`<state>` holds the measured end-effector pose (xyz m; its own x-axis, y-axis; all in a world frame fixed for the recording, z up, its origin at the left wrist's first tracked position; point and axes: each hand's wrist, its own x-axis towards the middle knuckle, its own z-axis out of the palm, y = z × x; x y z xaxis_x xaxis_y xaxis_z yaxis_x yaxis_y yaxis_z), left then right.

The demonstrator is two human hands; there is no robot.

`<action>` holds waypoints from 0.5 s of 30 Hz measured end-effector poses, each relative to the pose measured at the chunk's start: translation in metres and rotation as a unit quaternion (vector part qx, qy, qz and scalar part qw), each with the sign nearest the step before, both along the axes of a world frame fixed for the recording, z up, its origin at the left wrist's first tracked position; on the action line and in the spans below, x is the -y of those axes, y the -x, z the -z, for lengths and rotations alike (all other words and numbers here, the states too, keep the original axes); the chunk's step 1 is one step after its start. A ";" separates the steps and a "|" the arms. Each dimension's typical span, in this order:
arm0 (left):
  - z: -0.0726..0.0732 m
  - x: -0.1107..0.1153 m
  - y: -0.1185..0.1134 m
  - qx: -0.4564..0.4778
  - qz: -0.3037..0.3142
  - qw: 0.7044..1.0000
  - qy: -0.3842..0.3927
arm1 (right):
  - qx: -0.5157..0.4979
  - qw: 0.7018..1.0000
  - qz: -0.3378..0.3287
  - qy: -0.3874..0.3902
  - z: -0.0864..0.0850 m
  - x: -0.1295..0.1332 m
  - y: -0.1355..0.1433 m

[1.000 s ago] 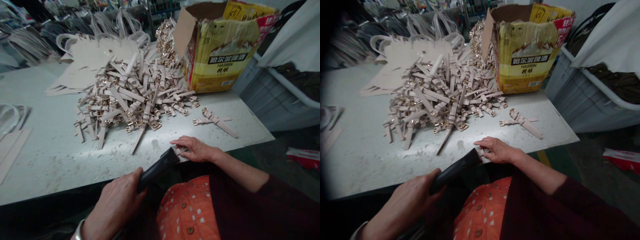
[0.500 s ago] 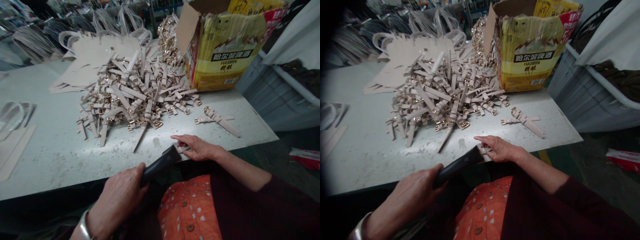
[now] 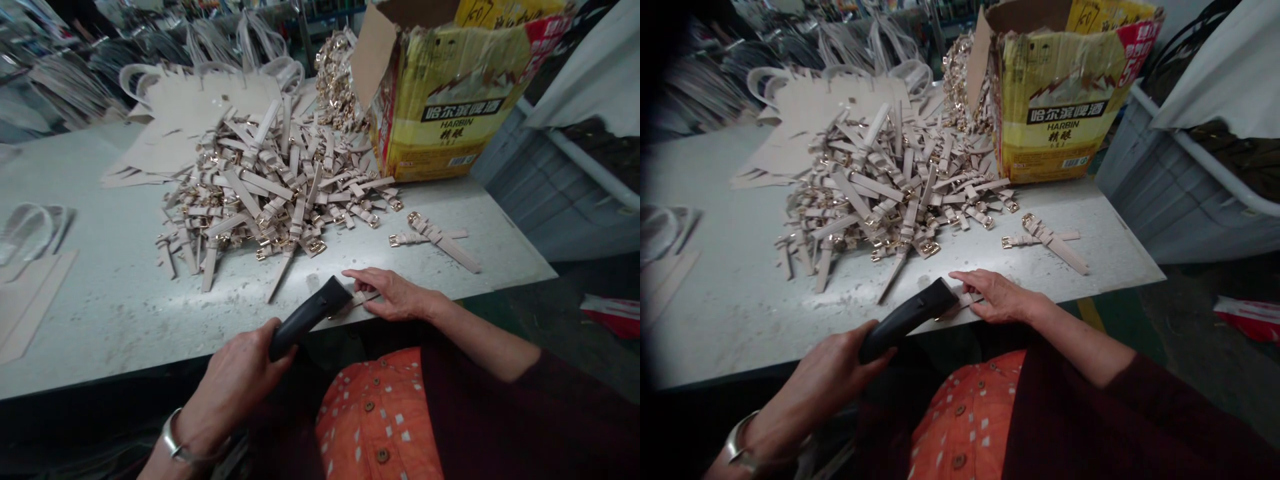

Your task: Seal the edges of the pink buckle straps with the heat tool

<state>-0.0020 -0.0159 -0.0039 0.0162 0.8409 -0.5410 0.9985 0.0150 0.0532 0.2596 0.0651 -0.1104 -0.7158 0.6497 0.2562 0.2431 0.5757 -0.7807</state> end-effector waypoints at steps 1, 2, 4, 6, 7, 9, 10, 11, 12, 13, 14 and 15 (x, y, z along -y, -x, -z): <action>-0.002 0.001 0.006 0.002 -0.010 1.000 0.000 | -0.002 1.000 0.001 -0.002 0.000 0.000 0.000; -0.005 0.001 0.012 0.008 -0.018 1.000 0.002 | -0.003 1.000 0.003 -0.003 0.000 0.000 0.000; -0.011 0.001 0.019 0.018 -0.030 0.999 0.017 | -0.005 1.000 0.005 -0.004 0.001 0.000 0.001; -0.015 0.000 0.019 0.025 -0.028 0.999 0.033 | -0.005 1.000 0.005 -0.006 0.002 0.000 0.001; -0.016 -0.001 0.016 0.024 -0.020 0.999 0.037 | -0.005 1.000 0.005 -0.008 0.002 0.000 0.001; -0.015 -0.004 0.009 0.012 -0.001 0.999 0.040 | -0.004 1.000 0.005 -0.009 0.003 -0.001 0.001; -0.012 -0.006 0.004 0.004 0.007 0.999 0.038 | -0.003 1.000 0.004 -0.008 0.004 -0.001 0.001; -0.010 -0.009 0.000 -0.004 0.015 0.999 0.033 | -0.002 1.000 0.003 -0.007 0.004 -0.001 0.001; -0.007 -0.011 -0.005 -0.007 0.022 0.999 0.026 | -0.001 1.000 0.005 -0.006 0.004 -0.001 0.001; -0.004 -0.014 -0.009 -0.006 0.029 0.999 0.017 | -0.001 1.000 0.007 -0.006 0.003 -0.001 0.002; -0.001 -0.017 -0.012 -0.001 0.034 0.999 0.008 | 0.000 1.000 0.012 -0.006 0.003 -0.001 0.002; 0.001 -0.019 -0.015 0.006 0.038 0.999 -0.001 | 0.002 1.000 0.018 -0.005 0.002 0.000 0.002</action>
